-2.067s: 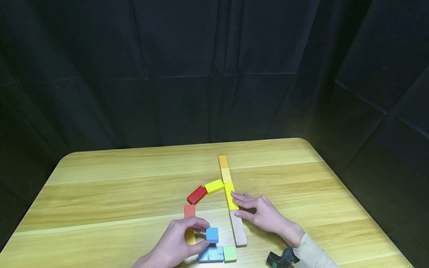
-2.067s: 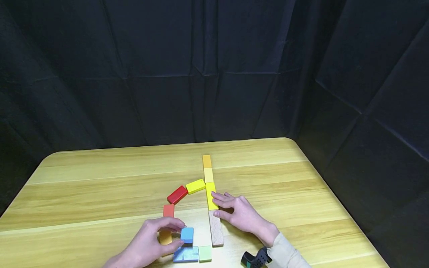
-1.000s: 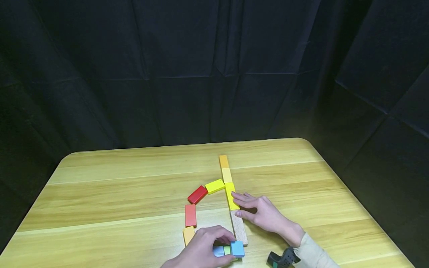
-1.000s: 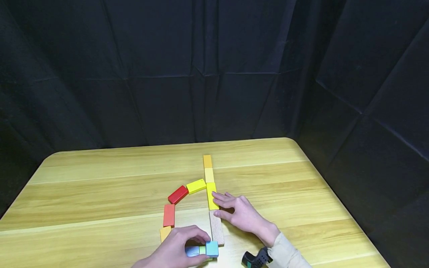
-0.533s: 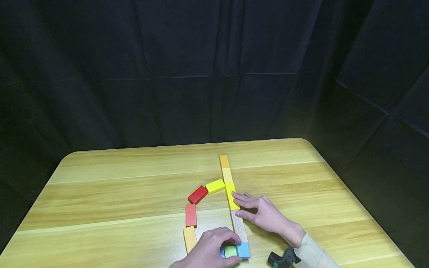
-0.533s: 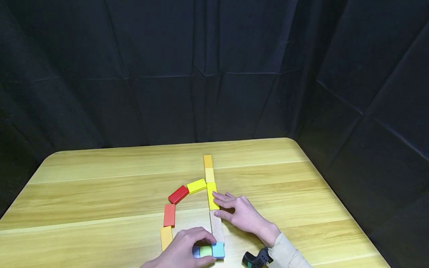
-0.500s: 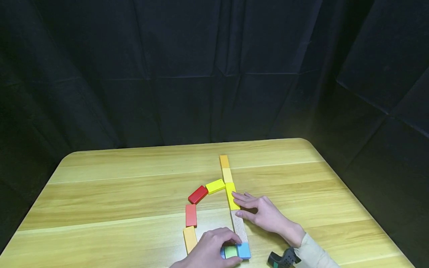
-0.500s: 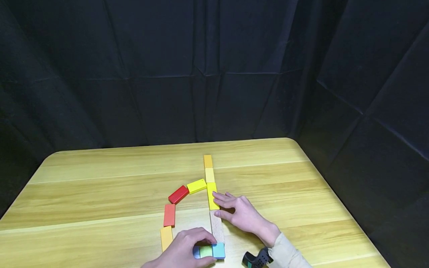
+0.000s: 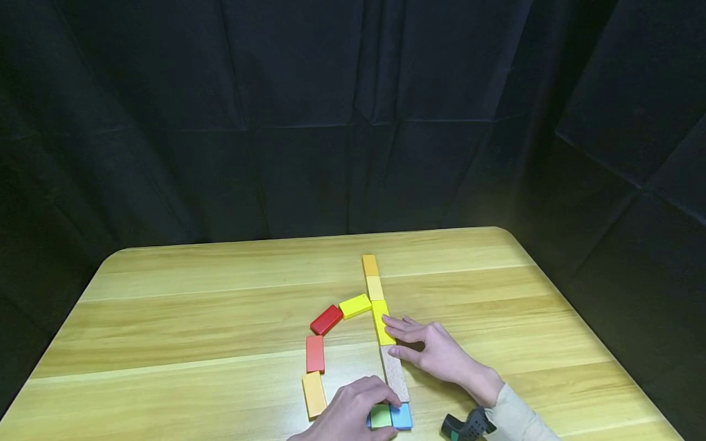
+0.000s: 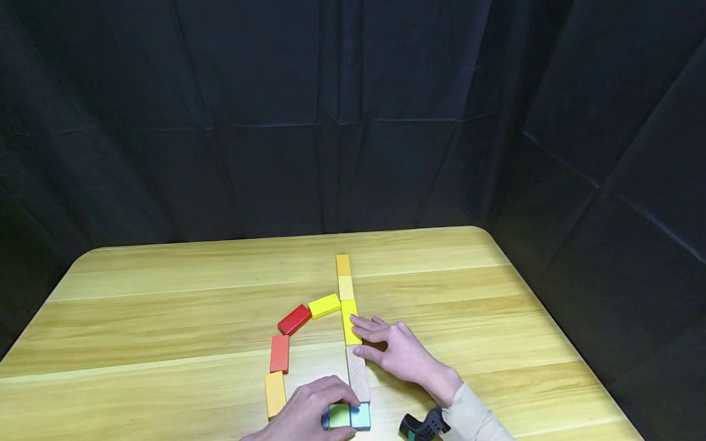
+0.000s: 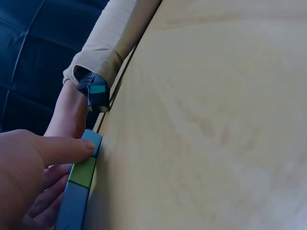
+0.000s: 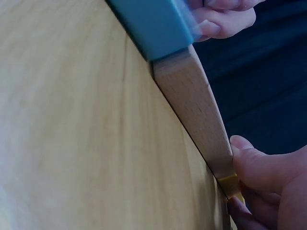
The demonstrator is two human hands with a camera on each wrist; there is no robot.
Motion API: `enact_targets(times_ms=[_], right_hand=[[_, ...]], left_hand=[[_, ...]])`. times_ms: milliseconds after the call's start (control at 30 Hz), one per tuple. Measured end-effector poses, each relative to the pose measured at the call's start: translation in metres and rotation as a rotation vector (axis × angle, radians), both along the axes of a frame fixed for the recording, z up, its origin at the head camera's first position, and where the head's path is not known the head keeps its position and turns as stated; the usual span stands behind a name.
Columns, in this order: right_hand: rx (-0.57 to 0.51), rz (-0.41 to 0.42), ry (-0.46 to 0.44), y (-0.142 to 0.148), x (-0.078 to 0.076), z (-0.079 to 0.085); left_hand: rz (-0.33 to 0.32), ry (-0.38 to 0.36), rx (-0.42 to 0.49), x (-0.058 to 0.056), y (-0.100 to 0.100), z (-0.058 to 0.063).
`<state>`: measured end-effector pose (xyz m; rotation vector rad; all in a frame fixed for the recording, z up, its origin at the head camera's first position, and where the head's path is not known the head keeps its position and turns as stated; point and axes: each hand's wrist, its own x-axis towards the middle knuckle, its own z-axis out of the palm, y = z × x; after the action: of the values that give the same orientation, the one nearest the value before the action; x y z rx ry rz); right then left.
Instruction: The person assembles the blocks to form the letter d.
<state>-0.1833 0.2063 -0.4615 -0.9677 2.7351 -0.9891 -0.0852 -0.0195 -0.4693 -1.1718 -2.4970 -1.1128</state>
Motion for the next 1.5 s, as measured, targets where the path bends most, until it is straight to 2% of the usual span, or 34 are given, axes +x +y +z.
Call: enact_targets(times_ms=[133, 367, 633, 1200, 1500], right_hand=[[-0.006, 0.000, -0.002, 0.0006, 0.0002, -0.0005], [-0.007, -0.015, -0.036, 0.0015, 0.0008, 0.0007], [0.000, -0.020, -0.017, 0.0010, -0.0001, 0.0002], [-0.052, -0.014, -0.021, 0.0040, -0.0015, -0.0031], [-0.035, -0.008, -0.014, 0.0035, -0.0019, -0.0037]], left_hand=[[0.000, 0.032, 0.012, -0.0003, 0.0006, -0.0020], [-0.007, 0.035, 0.021, -0.0010, 0.0018, -0.0029], [-0.001, 0.043, 0.036, -0.0019, 0.0018, -0.0045], [-0.007, 0.059, 0.029, -0.0026, 0.0039, -0.0046], [0.001, 0.078, 0.037, -0.0020, 0.0032, -0.0058]])
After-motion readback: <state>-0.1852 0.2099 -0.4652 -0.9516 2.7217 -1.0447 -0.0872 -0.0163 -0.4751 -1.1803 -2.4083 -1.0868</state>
